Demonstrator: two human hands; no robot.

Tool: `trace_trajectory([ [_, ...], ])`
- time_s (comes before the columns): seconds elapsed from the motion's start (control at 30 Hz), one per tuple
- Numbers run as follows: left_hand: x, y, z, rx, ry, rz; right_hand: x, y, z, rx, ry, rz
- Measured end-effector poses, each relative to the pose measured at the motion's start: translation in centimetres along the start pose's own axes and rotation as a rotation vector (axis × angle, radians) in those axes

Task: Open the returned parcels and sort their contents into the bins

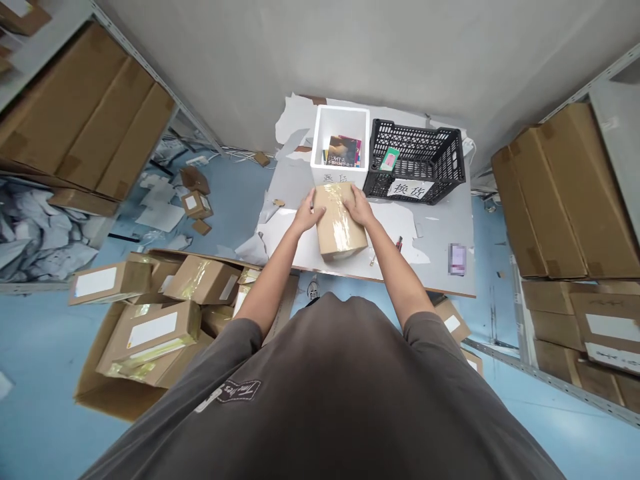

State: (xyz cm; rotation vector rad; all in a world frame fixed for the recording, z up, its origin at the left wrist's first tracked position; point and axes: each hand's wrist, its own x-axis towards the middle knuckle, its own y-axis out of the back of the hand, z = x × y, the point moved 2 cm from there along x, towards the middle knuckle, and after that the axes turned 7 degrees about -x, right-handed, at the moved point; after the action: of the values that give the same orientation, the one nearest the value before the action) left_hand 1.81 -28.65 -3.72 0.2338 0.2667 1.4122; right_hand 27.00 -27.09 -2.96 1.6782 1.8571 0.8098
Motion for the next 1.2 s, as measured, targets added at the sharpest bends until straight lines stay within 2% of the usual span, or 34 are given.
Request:
trace_trajectory([
  [0.07, -1.5, 0.5, 0.1, 0.077, -0.018, -0.032, -1.6, 0.9, 0.5, 0.03, 0.013, -0.035],
  [0.2, -7.7, 0.5, -0.7, 0.122, -0.066, -0.156, -7.9, 2.4, 1.8, 0.097, 0.021, -0.133],
  [0.3, -11.5, -0.9, -1.6, 0.141, -0.058, -0.197, -12.3, 1.4, 2.2, 0.126, 0.059, -0.199],
  [0.43, -12.6, -2.5, -2.0, 0.134, -0.023, -0.098, -14.4, -0.7, 1.6, 0.1, 0.058, -0.084],
  [0.5, -12.3, -2.4, -1.6, 0.12, -0.022, -0.061, -14.2, -1.1, 0.7, 0.066, 0.068, -0.038],
  [0.6, -11.4, -1.1, -0.4, 0.097, -0.039, 0.006, -12.7, -0.2, -0.9, 0.027, 0.089, -0.015],
  [0.7, -9.7, 0.8, 0.5, 0.081, -0.048, 0.099, -9.4, 1.0, -2.4, -0.016, 0.086, -0.011],
  [0.77, -7.6, 1.6, 0.2, 0.091, -0.012, 0.149, -6.1, 0.9, -2.9, -0.054, 0.079, -0.035],
  [0.87, -3.4, 1.8, -1.6, 0.076, 0.098, 0.167, -1.1, -1.1, -2.4, -0.112, 0.095, -0.124],
  [0.97, -0.1, 1.1, -4.0, -0.005, 0.18, 0.14, 2.1, -4.1, -1.1, -0.121, 0.076, -0.222],
  [1.07, 0.8, 0.2, -5.5, -0.031, 0.234, 0.035, 2.6, -5.6, 0.3, -0.123, 0.0, -0.242],
  [1.13, 0.4, 0.2, -5.8, 0.033, 0.25, 0.004, 1.7, -5.5, 1.0, -0.134, -0.027, -0.224],
  [1.2, -0.1, 0.9, -5.5, 0.118, 0.208, -0.001, 0.4, -4.5, 1.5, -0.15, -0.013, -0.193],
])
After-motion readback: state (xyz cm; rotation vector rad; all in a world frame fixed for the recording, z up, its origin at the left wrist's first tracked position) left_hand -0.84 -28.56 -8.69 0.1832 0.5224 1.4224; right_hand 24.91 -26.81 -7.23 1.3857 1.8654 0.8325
